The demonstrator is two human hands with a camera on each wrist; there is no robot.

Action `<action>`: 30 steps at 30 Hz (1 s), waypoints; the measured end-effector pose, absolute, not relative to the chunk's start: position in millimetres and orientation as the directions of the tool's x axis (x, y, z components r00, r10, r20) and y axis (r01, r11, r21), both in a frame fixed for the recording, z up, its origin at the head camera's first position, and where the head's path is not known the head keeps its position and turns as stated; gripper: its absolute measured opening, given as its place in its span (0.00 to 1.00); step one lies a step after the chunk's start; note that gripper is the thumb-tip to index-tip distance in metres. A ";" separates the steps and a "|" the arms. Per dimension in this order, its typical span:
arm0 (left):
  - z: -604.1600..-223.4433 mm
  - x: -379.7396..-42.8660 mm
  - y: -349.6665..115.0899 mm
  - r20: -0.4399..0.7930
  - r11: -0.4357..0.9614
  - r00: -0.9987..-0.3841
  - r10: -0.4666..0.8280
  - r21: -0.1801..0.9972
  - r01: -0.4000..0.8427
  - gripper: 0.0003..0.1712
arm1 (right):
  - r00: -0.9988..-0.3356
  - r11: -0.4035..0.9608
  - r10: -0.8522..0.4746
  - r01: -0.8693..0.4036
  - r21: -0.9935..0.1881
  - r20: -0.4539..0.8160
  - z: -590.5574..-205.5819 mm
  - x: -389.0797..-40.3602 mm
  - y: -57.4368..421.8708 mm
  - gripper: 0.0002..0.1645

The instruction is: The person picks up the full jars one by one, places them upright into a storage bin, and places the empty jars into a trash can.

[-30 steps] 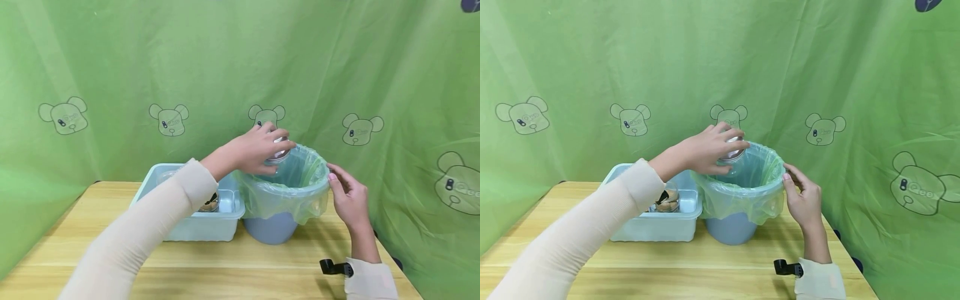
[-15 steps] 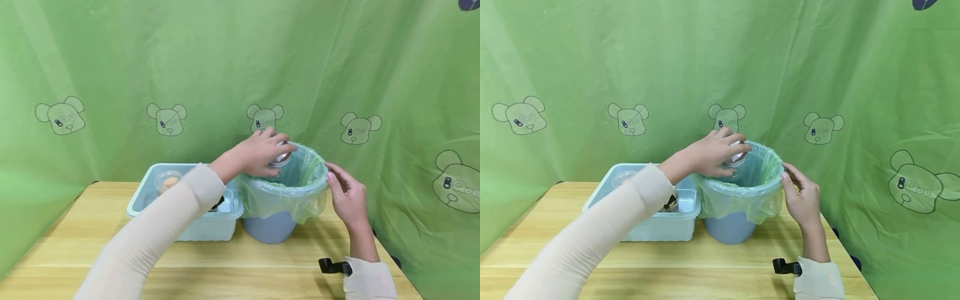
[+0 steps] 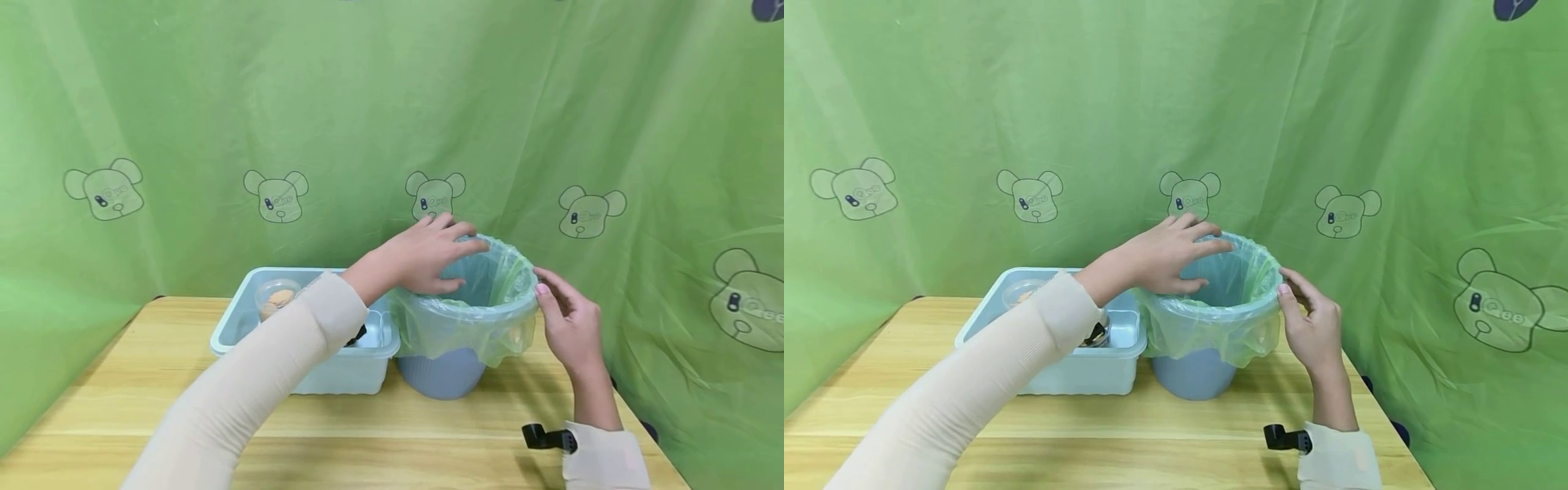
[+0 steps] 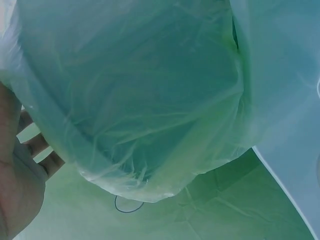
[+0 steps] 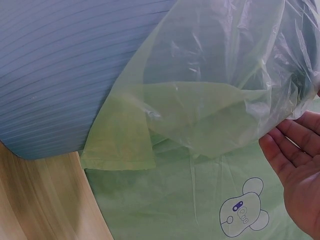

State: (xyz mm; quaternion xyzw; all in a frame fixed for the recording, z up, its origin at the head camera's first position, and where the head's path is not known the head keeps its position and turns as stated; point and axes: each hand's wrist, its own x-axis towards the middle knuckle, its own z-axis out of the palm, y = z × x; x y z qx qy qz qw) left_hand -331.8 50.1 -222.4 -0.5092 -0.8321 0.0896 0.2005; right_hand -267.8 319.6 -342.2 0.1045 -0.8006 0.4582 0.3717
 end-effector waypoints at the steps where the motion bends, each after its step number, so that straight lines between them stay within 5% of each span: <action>1: -222.7 -331.9 49.8 0.245 0.466 -0.401 0.883 -0.356 0.810 0.38 | -0.701 0.559 0.175 -0.507 -0.655 0.692 -342.0 -267.7 319.5 0.20; 19: -220.8 -326.2 29.8 0.302 0.501 -0.409 0.861 -0.374 0.780 0.35 | -0.703 0.568 0.180 -0.496 -0.656 0.688 -343.2 -269.0 321.6 0.20; 30: -222.0 -324.1 3.1 0.376 0.546 -0.441 0.815 -0.245 0.801 0.34 | -0.697 0.584 0.173 -0.496 -0.643 0.696 -345.2 -271.2 326.4 0.20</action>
